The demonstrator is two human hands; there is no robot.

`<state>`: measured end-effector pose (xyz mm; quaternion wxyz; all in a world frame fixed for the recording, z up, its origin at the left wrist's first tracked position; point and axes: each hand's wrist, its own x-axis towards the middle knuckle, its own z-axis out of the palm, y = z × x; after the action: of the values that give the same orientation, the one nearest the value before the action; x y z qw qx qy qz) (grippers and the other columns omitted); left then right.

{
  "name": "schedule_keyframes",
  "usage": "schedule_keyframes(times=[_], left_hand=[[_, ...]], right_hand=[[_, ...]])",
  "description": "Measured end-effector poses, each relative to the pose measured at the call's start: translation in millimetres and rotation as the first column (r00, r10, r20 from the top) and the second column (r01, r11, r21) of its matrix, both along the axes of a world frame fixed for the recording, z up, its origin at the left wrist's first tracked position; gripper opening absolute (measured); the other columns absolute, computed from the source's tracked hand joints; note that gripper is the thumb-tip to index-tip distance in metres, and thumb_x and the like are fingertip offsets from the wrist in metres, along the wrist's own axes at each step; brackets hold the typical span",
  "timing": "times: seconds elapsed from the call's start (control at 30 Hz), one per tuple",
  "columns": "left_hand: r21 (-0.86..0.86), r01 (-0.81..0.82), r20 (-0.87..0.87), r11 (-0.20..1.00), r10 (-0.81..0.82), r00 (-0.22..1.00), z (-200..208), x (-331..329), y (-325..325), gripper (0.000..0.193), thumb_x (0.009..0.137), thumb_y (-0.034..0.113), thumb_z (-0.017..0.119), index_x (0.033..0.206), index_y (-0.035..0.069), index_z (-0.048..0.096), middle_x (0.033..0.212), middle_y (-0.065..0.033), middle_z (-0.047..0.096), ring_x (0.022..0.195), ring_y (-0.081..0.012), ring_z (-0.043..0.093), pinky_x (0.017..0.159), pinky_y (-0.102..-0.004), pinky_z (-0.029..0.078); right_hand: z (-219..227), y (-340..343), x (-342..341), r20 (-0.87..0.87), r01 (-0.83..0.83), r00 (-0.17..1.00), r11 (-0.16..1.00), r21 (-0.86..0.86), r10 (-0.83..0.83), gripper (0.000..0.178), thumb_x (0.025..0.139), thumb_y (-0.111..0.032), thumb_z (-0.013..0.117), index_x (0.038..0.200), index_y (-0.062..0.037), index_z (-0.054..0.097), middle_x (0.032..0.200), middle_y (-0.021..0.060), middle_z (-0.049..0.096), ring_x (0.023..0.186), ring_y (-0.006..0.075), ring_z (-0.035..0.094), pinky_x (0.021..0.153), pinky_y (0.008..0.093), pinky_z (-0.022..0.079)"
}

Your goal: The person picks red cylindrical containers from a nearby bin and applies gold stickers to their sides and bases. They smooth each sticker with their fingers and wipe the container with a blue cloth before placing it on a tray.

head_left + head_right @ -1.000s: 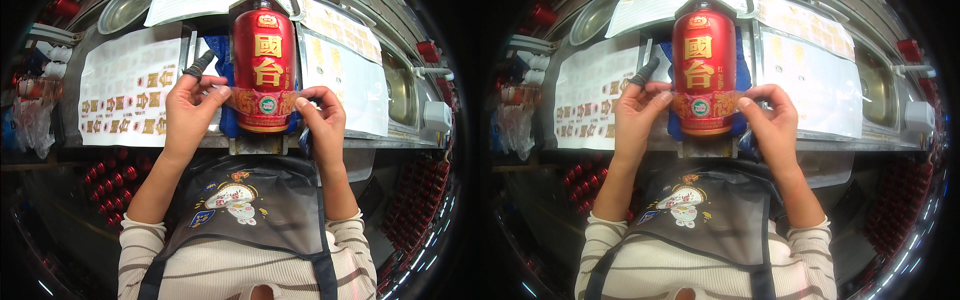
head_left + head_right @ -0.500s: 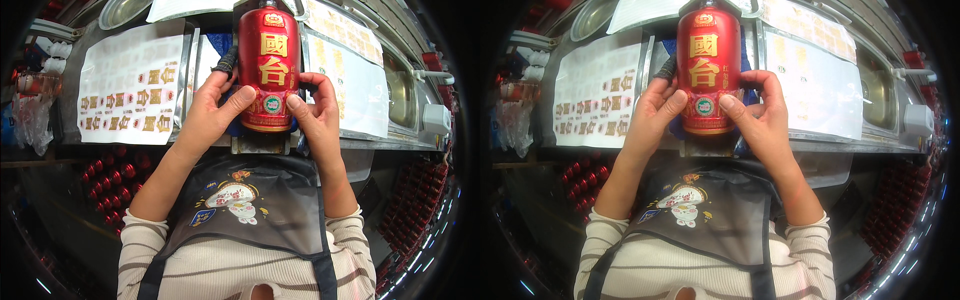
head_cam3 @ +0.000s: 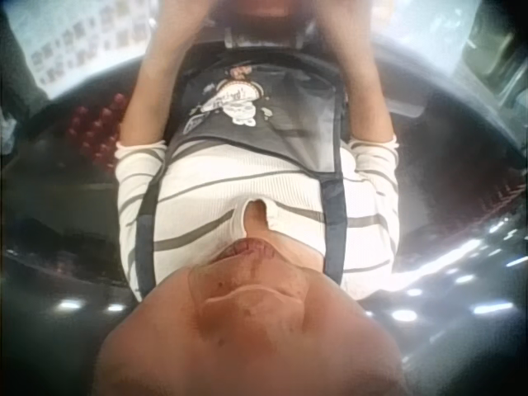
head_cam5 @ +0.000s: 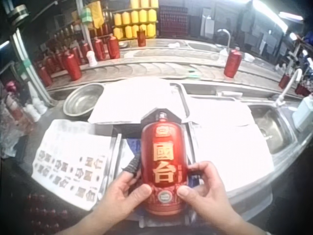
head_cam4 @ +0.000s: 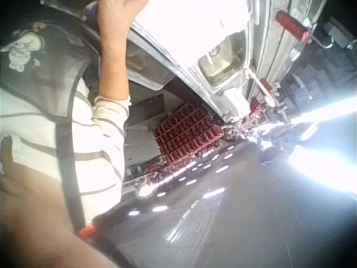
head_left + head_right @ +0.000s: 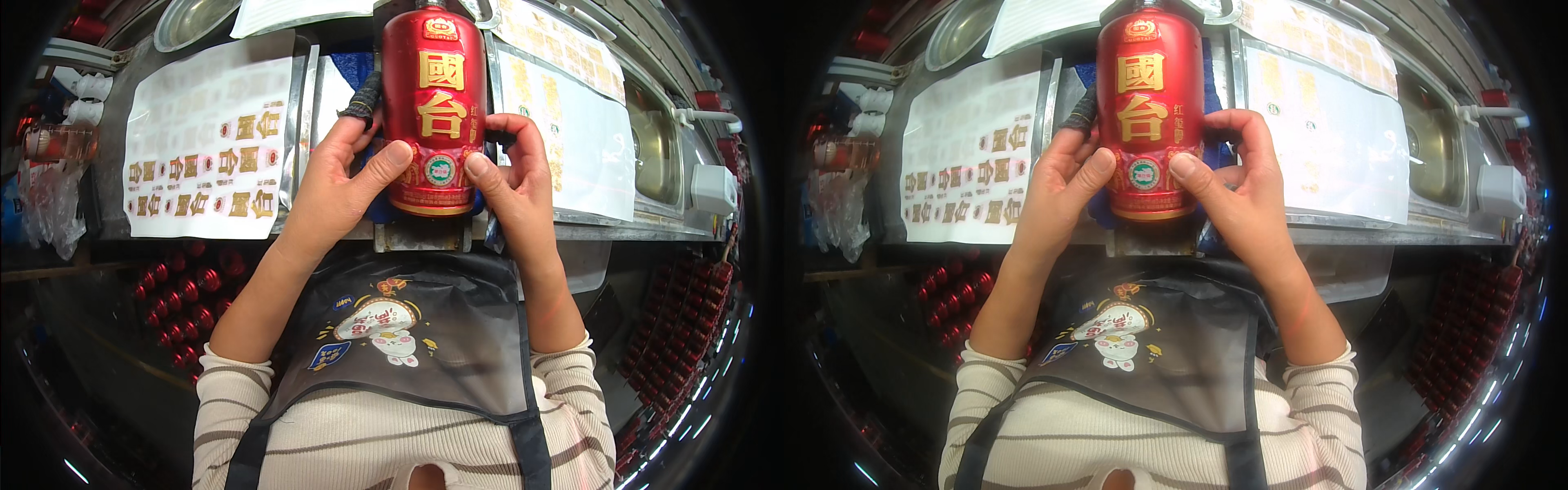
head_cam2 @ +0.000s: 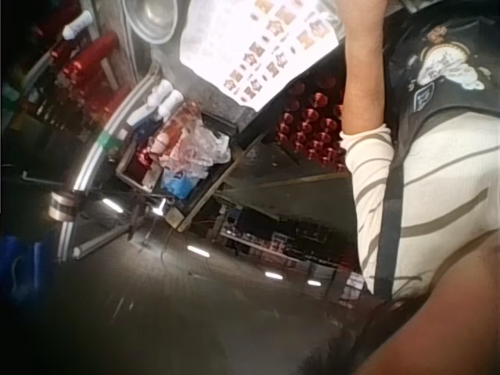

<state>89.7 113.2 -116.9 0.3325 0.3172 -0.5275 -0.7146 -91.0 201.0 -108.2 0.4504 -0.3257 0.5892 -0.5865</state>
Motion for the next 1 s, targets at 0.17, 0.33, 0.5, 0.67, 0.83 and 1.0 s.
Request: schedule_keyframes(times=[0.17, 0.33, 0.5, 0.67, 0.83, 1.0], left_hand=[[0.043, 0.018, -0.016, 0.999, -0.018, 1.0, -0.9, 1.0, -1.9, 0.046, 0.095, 0.026, 0.07, 0.127, -0.003, 0.053, 0.128, -0.0117, 0.06, 0.12, -0.015, 0.054, 0.104, -0.0311, 0.043], [0.06, 0.017, -0.037, 0.998, -0.015, 0.999, -2.9, 0.5, -2.2, 0.045, 0.097, 0.026, 0.068, 0.127, -0.003, 0.052, 0.127, -0.0119, 0.061, 0.118, -0.0144, 0.055, 0.102, -0.03, 0.044], [0.09, 0.031, -0.031, 0.995, -0.028, 0.999, -2.6, 2.9, -2.4, 0.049, 0.097, 0.027, 0.069, 0.13, -0.004, 0.051, 0.128, -0.0123, 0.06, 0.119, -0.0144, 0.055, 0.103, -0.03, 0.044], [-0.013, 0.033, 0.019, 0.999, -0.033, 0.999, 8.1, -1.0, 1.2, 0.06, 0.091, 0.026, 0.075, 0.137, -0.003, 0.048, 0.13, -0.0128, 0.06, 0.12, -0.0161, 0.055, 0.104, -0.0317, 0.044], [-0.036, 0.009, 0.041, 0.999, -0.007, 0.999, 8.2, -3.7, 1.6, 0.067, 0.086, 0.024, 0.08, 0.139, -0.002, 0.048, 0.13, -0.012, 0.06, 0.121, -0.0174, 0.055, 0.104, -0.0327, 0.043], [-0.035, 0.024, 0.076, 0.999, -0.021, 0.997, 7.8, -1.5, 0.4, 0.065, 0.086, 0.023, 0.08, 0.138, -0.002, 0.049, 0.13, -0.0119, 0.06, 0.121, -0.0174, 0.055, 0.104, -0.0329, 0.043]], right_hand=[[-3.1, -0.2, 0.1, -0.019, -0.002, 1.0, 1.0, -0.019, 0.002, 0.054, 0.085, -0.019, 0.079, 0.125, -0.0012, 0.046, 0.118, 0.014, 0.057, 0.074, 0.0074, 0.065, 0.063, 0.0187, 0.052], [1.1, -1.6, 3.6, -0.014, 0.008, 1.0, 1.0, -0.003, -0.008, 0.054, 0.085, -0.019, 0.079, 0.124, -0.0011, 0.046, 0.117, 0.0136, 0.057, 0.071, 0.0064, 0.064, 0.062, 0.0182, 0.051], [8.6, -0.5, -1.8, 0.05, -0.037, 0.998, 0.998, 0.047, 0.035, 0.052, 0.087, -0.018, 0.078, 0.124, -0.0009, 0.046, 0.119, 0.0131, 0.056, 0.077, 0.0067, 0.065, 0.067, 0.0185, 0.052], [1.1, 2.0, -9.1, 0.132, -0.056, 0.99, 0.998, 0.016, 0.053, 0.047, 0.09, -0.013, 0.073, 0.127, -0.002, 0.046, 0.122, 0.0132, 0.054, 0.084, 0.0084, 0.065, 0.072, 0.0186, 0.052], [0.2, 2.7, -11.6, 0.08, -0.102, 0.991, 0.995, -0.011, 0.103, 0.045, 0.091, -0.011, 0.072, 0.127, -0.0019, 0.045, 0.124, 0.0133, 0.052, 0.088, 0.0104, 0.066, 0.074, 0.0197, 0.053], [-0.5, 1.1, -10.8, 0.119, -0.097, 0.988, 0.995, -0.025, 0.099, 0.046, 0.09, -0.01, 0.072, 0.126, -0.0013, 0.045, 0.125, 0.0139, 0.051, 0.092, 0.0126, 0.068, 0.075, 0.0207, 0.055]])
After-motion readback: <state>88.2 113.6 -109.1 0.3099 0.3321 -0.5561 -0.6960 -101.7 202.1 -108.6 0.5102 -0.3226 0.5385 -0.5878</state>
